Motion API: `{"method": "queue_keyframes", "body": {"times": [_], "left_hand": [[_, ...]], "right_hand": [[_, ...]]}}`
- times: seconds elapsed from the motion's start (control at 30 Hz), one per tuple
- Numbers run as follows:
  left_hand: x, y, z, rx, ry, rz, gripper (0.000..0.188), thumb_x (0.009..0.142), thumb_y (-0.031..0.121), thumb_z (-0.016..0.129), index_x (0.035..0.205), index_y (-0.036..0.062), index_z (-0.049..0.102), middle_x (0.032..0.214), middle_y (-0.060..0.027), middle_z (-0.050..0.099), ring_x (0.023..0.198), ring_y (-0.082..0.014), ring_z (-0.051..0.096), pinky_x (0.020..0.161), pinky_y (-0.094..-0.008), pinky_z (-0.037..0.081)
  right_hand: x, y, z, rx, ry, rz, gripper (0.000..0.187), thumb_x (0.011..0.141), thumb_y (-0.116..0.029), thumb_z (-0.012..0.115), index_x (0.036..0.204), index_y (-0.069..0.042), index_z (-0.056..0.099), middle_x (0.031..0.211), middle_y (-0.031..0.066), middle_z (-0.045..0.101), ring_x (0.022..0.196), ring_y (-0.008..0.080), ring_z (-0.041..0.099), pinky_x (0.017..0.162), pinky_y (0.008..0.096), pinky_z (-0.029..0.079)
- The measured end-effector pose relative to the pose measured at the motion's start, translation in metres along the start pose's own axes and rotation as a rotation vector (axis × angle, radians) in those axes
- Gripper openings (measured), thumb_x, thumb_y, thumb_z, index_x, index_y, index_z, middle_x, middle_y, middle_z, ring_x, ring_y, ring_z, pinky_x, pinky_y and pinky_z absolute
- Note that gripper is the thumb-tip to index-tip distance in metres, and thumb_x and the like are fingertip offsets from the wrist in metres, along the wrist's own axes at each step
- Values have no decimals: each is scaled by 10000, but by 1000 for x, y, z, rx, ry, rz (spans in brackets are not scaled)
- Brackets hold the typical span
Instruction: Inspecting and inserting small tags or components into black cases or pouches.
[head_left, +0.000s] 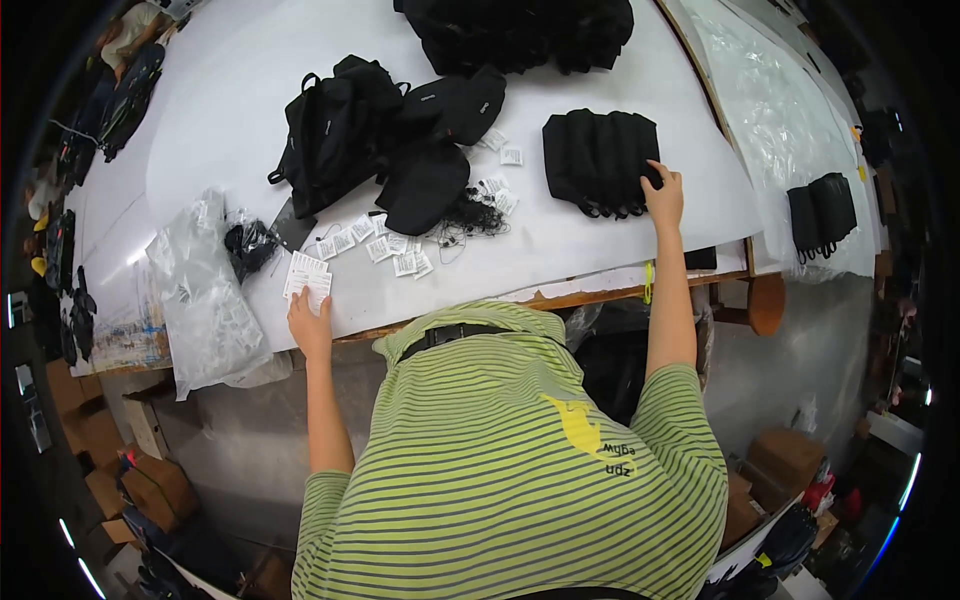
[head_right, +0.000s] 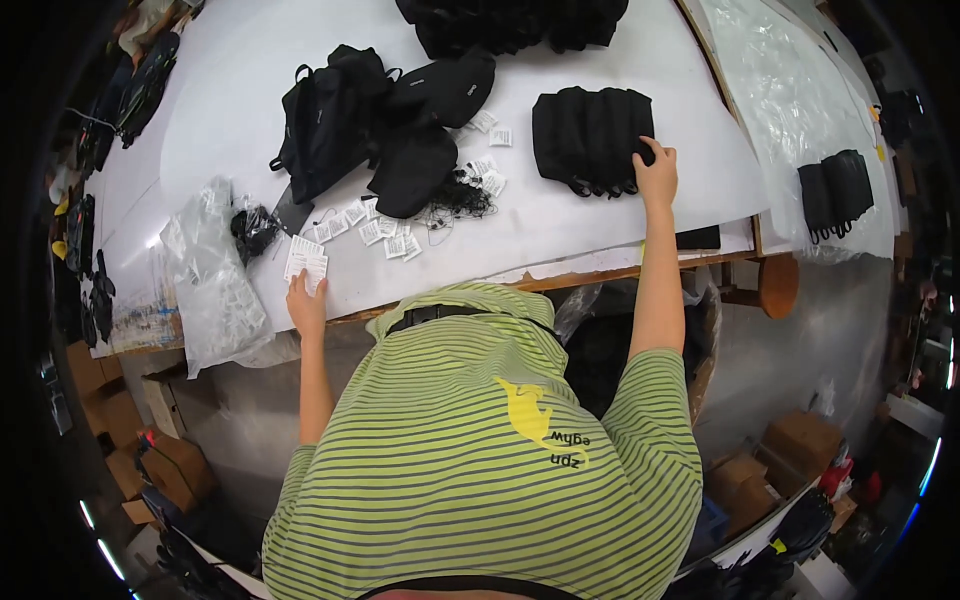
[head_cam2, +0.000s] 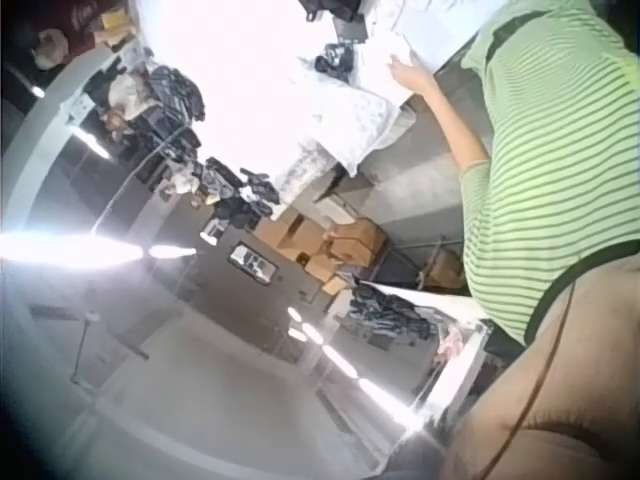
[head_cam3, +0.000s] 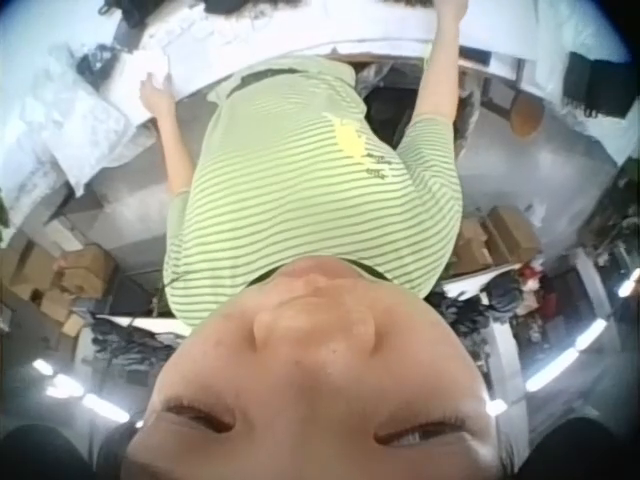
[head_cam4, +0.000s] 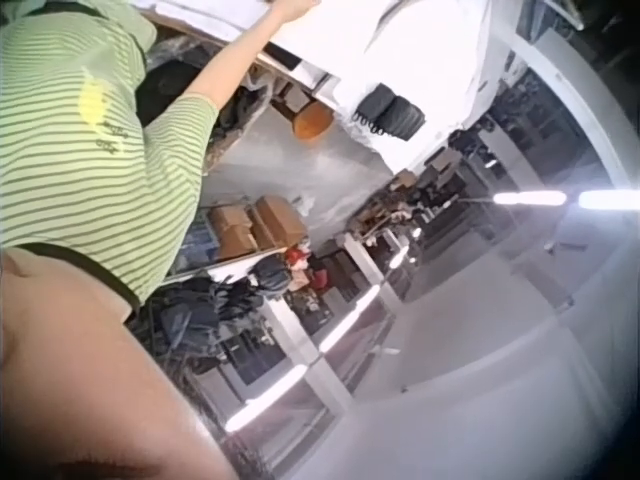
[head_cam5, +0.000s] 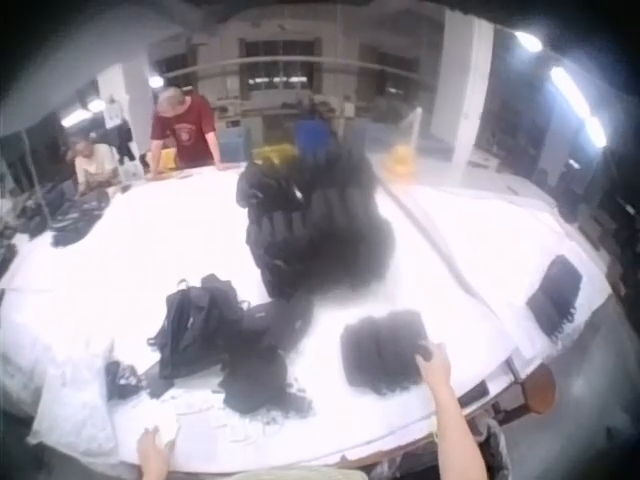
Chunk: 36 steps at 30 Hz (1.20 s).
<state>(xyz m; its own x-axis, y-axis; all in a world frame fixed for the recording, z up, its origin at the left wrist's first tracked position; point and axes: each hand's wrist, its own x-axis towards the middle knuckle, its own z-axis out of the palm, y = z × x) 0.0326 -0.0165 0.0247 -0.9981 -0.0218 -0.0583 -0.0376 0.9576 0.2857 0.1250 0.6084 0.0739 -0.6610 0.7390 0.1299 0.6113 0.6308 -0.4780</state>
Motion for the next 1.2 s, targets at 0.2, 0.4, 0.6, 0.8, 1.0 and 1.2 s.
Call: {"method": "queue_keyframes", "body": {"times": [0.2, 0.4, 0.6, 0.8, 1.0, 1.2], "left_hand": [[11, 2, -13, -67, 53, -120, 360, 857, 330, 587, 988, -5, 602, 880, -198, 651, 842, -352, 620, 748, -416, 463], [61, -81, 9, -324, 99, -189, 324, 801, 296, 661, 893, -7, 594, 694, -133, 608, 649, -317, 575, 643, -395, 445], [58, -50, 2, -1, 191, -134, 350, 720, 187, 729, 1018, 101, 567, 948, -131, 549, 940, -320, 518, 798, -411, 429], [55, -43, 1, 4, 123, -107, 320, 744, 152, 690, 1042, 155, 570, 1038, -144, 516, 984, -331, 507, 837, -412, 432], [48, -27, -2, 125, 136, 10, 316, 782, 194, 653, 1068, 87, 571, 1068, -144, 514, 993, -335, 511, 828, -417, 450], [48, -15, -14, 129, 114, 7, 351, 810, 284, 615, 1053, 34, 580, 1051, -148, 532, 993, -332, 522, 824, -414, 446]], "right_hand": [[-4, -9, -11, -106, 101, -80, 349, 766, -231, 654, 1112, -201, 623, 1096, 109, 522, 1033, 311, 515, 853, 398, 461], [-51, -84, 27, 330, -216, -259, 189, 756, -234, 679, 908, -123, 672, 781, 79, 607, 764, 233, 603, 699, 369, 483], [-120, -127, 92, 34, -476, -259, 179, 724, -245, 701, 807, -88, 676, 809, 95, 653, 723, 263, 630, 625, 377, 480], [-110, -120, 77, 71, -497, -232, 163, 698, -243, 702, 727, -85, 680, 759, 97, 654, 759, 284, 624, 647, 396, 486], [-104, -52, 46, -113, -501, -74, 128, 695, -213, 691, 745, -95, 680, 794, 107, 656, 784, 302, 620, 665, 408, 488], [-107, -44, 31, -138, -402, -91, 144, 713, -197, 694, 793, -101, 623, 844, 90, 637, 797, 306, 613, 674, 404, 484]]}}
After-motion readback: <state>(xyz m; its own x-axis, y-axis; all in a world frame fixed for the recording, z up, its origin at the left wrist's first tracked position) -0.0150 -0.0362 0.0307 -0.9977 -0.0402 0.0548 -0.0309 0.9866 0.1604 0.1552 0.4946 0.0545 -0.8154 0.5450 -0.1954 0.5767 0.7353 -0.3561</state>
